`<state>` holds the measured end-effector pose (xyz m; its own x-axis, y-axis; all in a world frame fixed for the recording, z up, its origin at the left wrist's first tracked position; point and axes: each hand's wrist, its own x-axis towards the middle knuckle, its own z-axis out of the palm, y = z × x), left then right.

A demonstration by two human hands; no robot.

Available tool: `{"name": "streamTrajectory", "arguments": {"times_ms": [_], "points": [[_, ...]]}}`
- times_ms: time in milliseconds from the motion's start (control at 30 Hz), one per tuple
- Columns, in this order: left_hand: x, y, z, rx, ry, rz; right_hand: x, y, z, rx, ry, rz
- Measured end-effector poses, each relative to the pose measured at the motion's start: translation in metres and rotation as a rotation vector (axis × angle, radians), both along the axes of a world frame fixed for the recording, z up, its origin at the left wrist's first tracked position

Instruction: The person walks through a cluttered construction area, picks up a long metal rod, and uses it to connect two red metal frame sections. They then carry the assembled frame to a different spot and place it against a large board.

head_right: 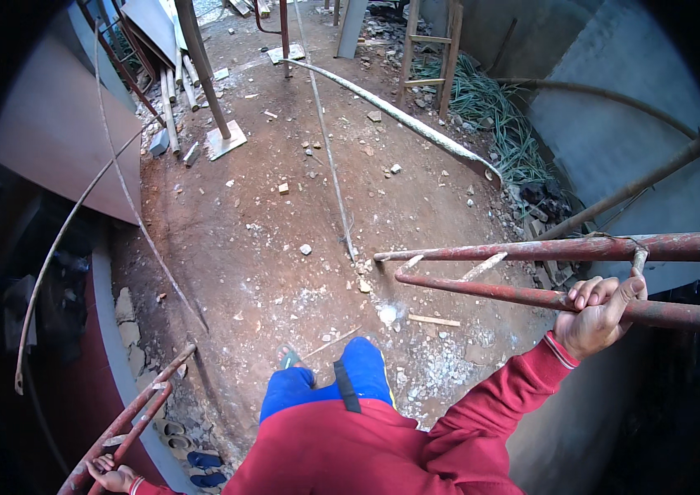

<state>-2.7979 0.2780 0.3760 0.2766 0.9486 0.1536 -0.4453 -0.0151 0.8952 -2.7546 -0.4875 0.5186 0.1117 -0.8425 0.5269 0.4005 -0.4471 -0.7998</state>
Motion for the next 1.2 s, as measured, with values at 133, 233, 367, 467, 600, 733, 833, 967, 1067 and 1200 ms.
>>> {"name": "streamTrajectory", "arguments": {"times_ms": [133, 233, 367, 467, 600, 733, 833, 967, 1067, 1200], "points": [[-0.043, -0.035, 0.01, 0.023, -0.084, -0.006, -0.019, -0.047, 0.013, -0.054, -0.04, 0.106], [-0.082, -0.073, 0.002, 0.055, -0.107, -0.006, -0.034, -0.095, 0.009, -0.092, -0.084, 0.224], [-0.123, -0.141, -0.013, 0.1, -0.023, 0.202, -0.044, -0.17, 0.003, -0.051, -0.09, 0.202], [-0.15, -0.19, -0.016, 0.119, 0.055, 0.318, -0.045, -0.219, 0.002, -0.013, -0.119, 0.219], [-0.182, -0.245, -0.015, 0.171, 0.141, 0.427, -0.032, -0.27, 0.004, -0.026, -0.131, 0.299], [-0.21, -0.291, -0.032, 0.189, 0.154, 0.516, -0.023, -0.3, 0.0, -0.006, -0.147, 0.313], [-0.235, -0.323, -0.06, 0.212, 0.189, 0.608, -0.007, -0.322, -0.006, -0.024, -0.148, 0.373], [-0.259, -0.361, -0.102, 0.279, 0.299, 0.747, 0.033, -0.358, -0.012, -0.037, -0.165, 0.445], [-0.262, -0.383, -0.115, 0.368, 0.427, 0.82, 0.075, -0.383, -0.005, 0.008, -0.165, 0.448], [-0.248, -0.421, -0.101, 0.332, 0.421, 0.798, 0.15, -0.421, 0.023, -0.044, -0.168, 0.571]]}}
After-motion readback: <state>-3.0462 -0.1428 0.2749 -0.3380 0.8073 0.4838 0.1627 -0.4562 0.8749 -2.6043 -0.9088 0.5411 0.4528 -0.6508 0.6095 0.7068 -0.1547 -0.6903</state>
